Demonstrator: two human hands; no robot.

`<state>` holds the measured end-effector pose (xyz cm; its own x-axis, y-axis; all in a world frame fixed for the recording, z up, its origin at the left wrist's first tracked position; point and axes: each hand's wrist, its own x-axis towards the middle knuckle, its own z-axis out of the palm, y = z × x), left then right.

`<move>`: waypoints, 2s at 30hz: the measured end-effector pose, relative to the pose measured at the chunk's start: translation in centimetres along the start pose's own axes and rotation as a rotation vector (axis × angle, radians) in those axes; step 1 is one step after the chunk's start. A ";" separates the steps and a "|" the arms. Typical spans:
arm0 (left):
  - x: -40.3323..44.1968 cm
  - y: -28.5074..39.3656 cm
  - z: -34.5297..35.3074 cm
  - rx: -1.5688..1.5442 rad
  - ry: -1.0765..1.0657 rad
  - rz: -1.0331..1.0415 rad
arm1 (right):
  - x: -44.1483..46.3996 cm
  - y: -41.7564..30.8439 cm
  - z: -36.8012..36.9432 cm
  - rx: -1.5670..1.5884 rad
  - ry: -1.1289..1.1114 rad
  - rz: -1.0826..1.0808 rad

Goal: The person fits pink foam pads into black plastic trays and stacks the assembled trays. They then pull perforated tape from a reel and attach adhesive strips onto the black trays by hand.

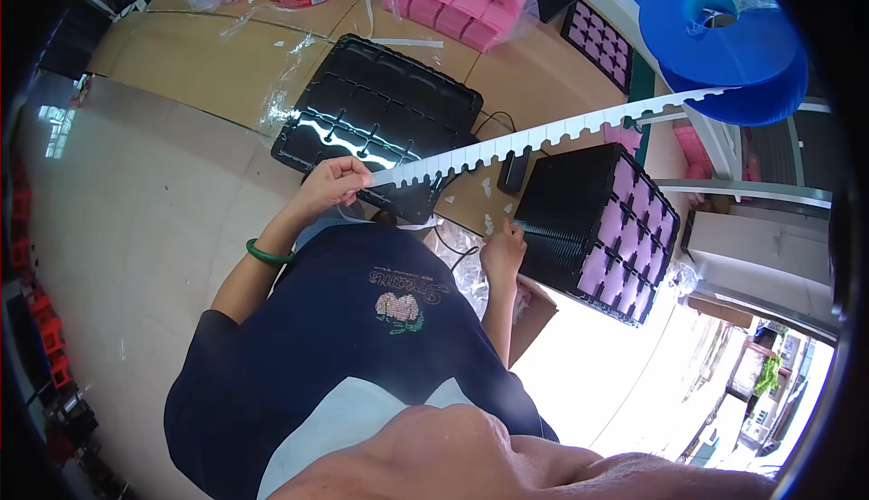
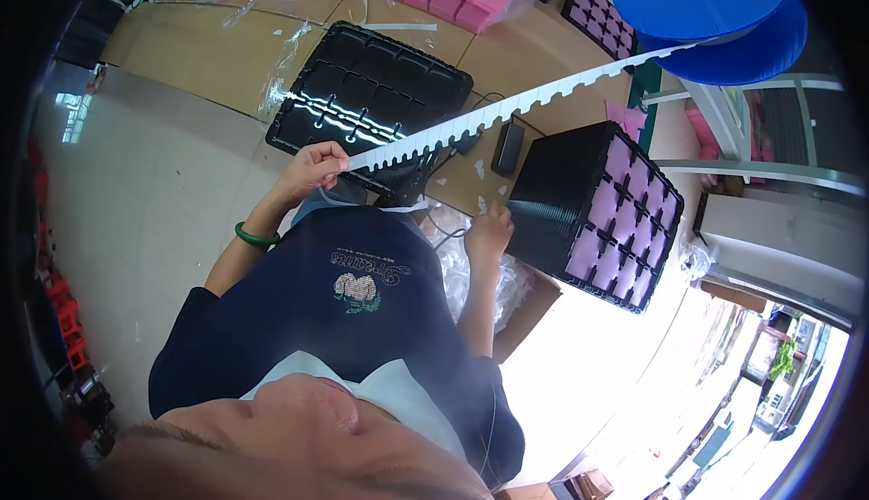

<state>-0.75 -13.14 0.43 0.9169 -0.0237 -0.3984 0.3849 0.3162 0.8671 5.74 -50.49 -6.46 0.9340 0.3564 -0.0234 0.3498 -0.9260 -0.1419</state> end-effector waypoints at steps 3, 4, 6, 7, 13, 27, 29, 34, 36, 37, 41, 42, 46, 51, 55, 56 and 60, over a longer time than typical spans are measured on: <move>0.2 -0.5 -0.1 -0.027 -0.010 -0.028 | 1.3 -3.0 -4.9 0.345 -0.184 0.044; 0.2 -0.5 -0.2 -0.036 -0.015 -0.034 | 2.1 -4.6 -6.2 0.572 -0.251 0.060; -0.1 -0.3 -0.2 -0.051 -0.030 -0.036 | 4.3 -9.1 -9.0 0.847 -0.219 0.006; -0.3 -0.2 -0.2 -0.059 -0.037 -0.034 | 5.1 -10.9 -9.5 0.964 -0.214 -0.064; -1.9 -1.3 -1.5 -0.194 -0.092 -0.061 | 10.4 -16.7 -9.2 1.194 -0.330 -0.574; -0.8 -8.1 -8.4 -0.109 0.552 0.221 | 18.9 -27.3 3.0 0.681 -0.178 -0.723; -0.6 -8.3 -9.0 -0.050 0.657 0.245 | 19.4 -28.4 5.3 0.610 -0.102 -0.778; 0.1 -7.3 -10.2 0.288 0.823 0.219 | 20.1 -30.6 7.8 0.455 -0.064 -0.772; 0.5 -7.2 -10.6 0.457 0.849 0.206 | 20.5 -31.0 8.7 0.379 0.008 -0.802; 0.6 -7.2 -10.8 0.542 0.859 0.198 | 20.7 -31.0 9.1 0.379 0.011 -0.815; 1.1 -7.1 -10.8 0.749 0.924 0.333 | 21.6 -31.3 10.3 0.415 0.055 -0.876; 1.4 -7.4 -11.0 0.788 0.926 0.341 | 21.7 -31.4 10.5 0.433 0.075 -0.894; 2.1 -7.7 -12.2 1.064 0.861 0.260 | 22.1 -32.0 10.9 0.405 -0.010 -0.878; 3.7 -7.4 -12.2 1.447 0.695 0.061 | 21.9 -32.5 12.1 0.305 0.062 -0.903; 3.4 -6.7 -13.1 1.484 0.548 0.095 | 22.3 -31.1 9.8 0.497 -0.094 -0.873; 2.0 -6.3 -12.5 1.380 0.530 0.179 | 21.7 -30.0 8.8 0.588 -0.010 -0.842; -3.8 -1.5 -7.6 0.797 0.594 0.033 | 18.3 -26.1 1.7 0.930 -0.406 -0.400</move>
<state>-5.61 -6.27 -1.67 0.8108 0.5213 -0.2663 0.5178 -0.4266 0.7416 13.55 -19.57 -4.82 0.6119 0.7833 -0.1099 0.2720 -0.3389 -0.9007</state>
